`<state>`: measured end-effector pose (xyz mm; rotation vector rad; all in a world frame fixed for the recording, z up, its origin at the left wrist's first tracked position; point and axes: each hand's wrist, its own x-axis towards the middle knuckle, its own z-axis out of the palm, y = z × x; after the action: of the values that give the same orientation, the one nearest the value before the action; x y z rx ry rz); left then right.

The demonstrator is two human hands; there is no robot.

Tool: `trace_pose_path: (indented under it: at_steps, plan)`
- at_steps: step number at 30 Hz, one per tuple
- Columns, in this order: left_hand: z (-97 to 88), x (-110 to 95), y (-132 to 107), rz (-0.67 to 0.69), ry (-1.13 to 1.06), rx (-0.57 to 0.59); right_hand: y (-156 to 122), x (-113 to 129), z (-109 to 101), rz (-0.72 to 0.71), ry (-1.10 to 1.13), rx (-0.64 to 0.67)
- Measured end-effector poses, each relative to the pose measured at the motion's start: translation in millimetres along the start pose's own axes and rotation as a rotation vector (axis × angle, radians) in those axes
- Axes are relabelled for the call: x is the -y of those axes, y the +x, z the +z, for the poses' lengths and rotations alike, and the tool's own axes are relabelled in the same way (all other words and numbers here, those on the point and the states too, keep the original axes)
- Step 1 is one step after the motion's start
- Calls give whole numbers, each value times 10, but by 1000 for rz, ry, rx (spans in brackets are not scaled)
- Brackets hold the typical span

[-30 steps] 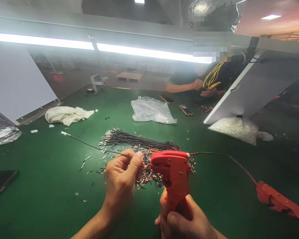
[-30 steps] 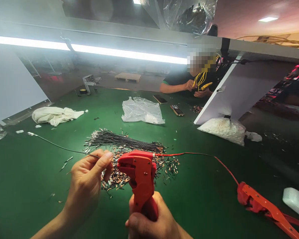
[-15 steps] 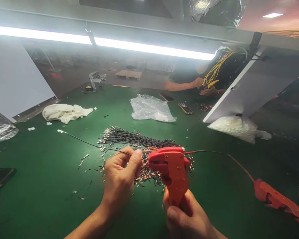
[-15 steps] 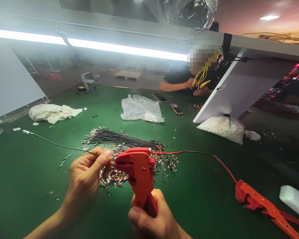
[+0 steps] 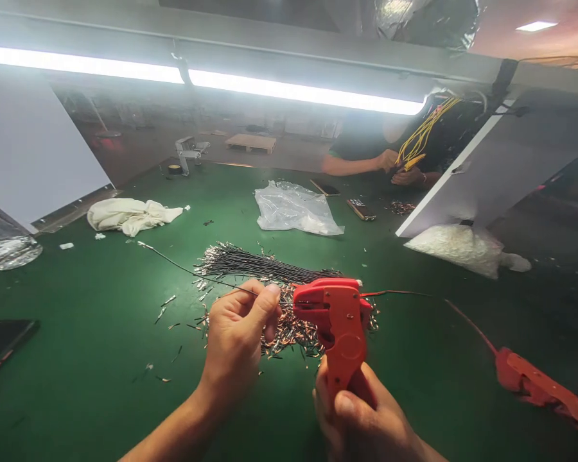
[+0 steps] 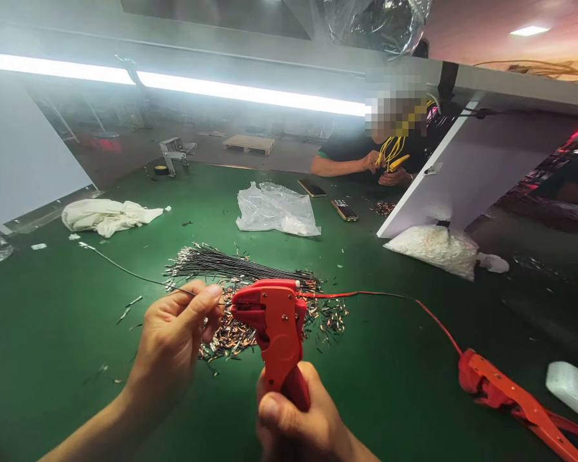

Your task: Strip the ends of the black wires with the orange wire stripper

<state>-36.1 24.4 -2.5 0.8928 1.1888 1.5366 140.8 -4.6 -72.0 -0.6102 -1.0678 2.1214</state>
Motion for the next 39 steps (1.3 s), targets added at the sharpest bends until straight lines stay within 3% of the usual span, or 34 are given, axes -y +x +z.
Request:
trace_pose_path:
  at_steps: [3, 10, 19, 29, 39]
  plan:
    - [-18, 13, 4, -19, -23, 15, 30, -22, -23, -51, 23, 105]
    - [-10, 8, 20, -93, -97, 5, 44, -3, -1, -50, 21, 158]
    - [62, -122, 41, -270, -263, -52, 42, -68, -47, -49, 54, 147]
    - [86, -120, 51, -492, -412, -105, 76, -12, -1, -49, 66, 185]
    - [44, -114, 77, -510, -514, -28, 86, -9, -26, -58, 19, 144]
